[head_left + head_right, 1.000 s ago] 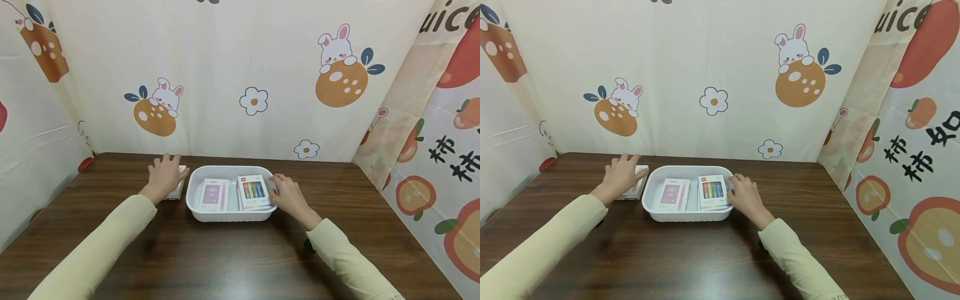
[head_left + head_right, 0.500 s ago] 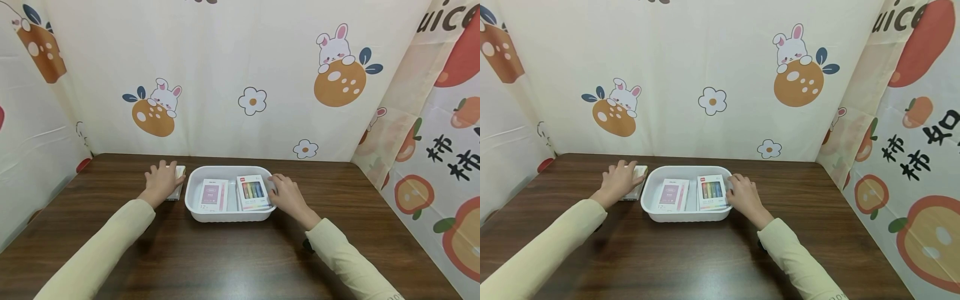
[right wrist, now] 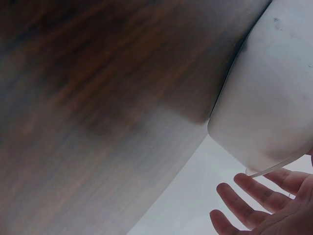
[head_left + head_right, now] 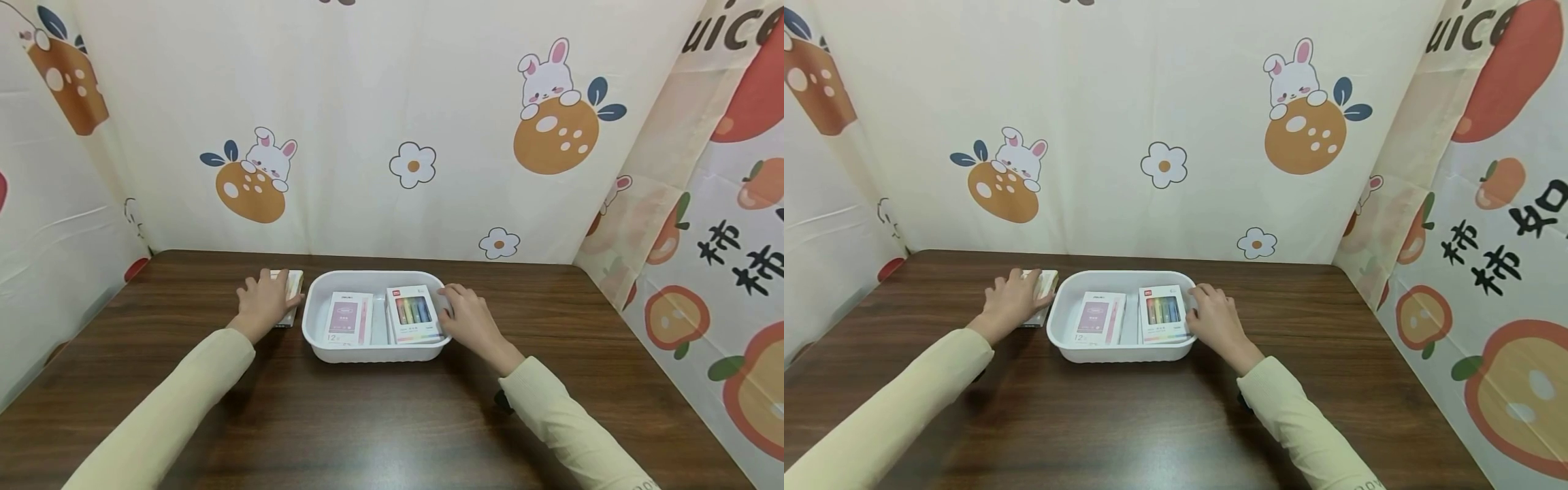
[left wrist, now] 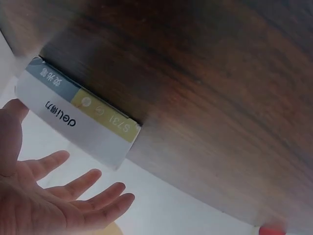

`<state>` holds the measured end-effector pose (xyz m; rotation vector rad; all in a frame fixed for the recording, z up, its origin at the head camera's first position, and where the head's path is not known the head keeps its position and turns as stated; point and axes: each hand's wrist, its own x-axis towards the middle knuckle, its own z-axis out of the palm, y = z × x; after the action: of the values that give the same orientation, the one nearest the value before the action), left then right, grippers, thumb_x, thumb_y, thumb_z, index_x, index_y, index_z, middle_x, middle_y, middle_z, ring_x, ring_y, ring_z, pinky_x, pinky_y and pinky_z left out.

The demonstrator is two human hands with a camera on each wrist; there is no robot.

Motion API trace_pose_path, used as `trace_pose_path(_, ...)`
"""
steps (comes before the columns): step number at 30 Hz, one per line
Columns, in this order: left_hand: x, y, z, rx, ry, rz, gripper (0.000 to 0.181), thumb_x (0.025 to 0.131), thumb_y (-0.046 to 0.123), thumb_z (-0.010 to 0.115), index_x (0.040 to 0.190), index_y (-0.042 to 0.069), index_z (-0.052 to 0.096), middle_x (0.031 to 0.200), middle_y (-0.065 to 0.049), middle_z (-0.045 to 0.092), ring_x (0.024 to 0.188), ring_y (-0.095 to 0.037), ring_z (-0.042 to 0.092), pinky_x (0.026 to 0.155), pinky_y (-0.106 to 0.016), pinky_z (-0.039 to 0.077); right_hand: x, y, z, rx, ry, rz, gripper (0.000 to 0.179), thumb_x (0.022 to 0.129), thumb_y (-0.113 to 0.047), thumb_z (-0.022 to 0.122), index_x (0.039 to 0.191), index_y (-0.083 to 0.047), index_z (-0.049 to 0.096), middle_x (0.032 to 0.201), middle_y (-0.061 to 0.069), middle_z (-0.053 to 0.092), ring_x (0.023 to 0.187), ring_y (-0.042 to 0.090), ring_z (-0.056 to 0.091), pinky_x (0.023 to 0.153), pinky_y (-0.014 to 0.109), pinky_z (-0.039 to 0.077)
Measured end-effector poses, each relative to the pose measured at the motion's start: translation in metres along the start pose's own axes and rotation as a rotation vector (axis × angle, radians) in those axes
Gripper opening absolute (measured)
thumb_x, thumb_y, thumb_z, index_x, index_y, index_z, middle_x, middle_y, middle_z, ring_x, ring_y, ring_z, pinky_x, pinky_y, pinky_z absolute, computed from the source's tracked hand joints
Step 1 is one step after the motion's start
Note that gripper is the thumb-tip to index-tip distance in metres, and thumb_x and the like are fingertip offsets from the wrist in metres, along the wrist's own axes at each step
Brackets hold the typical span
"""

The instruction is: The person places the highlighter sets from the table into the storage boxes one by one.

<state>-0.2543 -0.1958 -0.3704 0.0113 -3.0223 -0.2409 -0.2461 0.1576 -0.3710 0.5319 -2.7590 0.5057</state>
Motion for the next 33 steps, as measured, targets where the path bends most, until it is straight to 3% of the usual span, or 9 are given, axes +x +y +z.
trace_pose_path(33,0.0031,-0.0071,0.0097,-0.087,-0.013,0.021,0.058,0.087,0.035,0.056,0.13,-0.002,0.04,0.115,-0.038,0.038,0.094,-0.056,0.046,0.073,-0.061,0.044,0.0006,0.0027,0.0023,-0.012,0.022,-0.028,0.035,0.076,-0.011,0.06,0.11,-0.002,0.062,0.113,0.014,0.061,0.093,0.034,0.059,0.078,0.051,0.046)
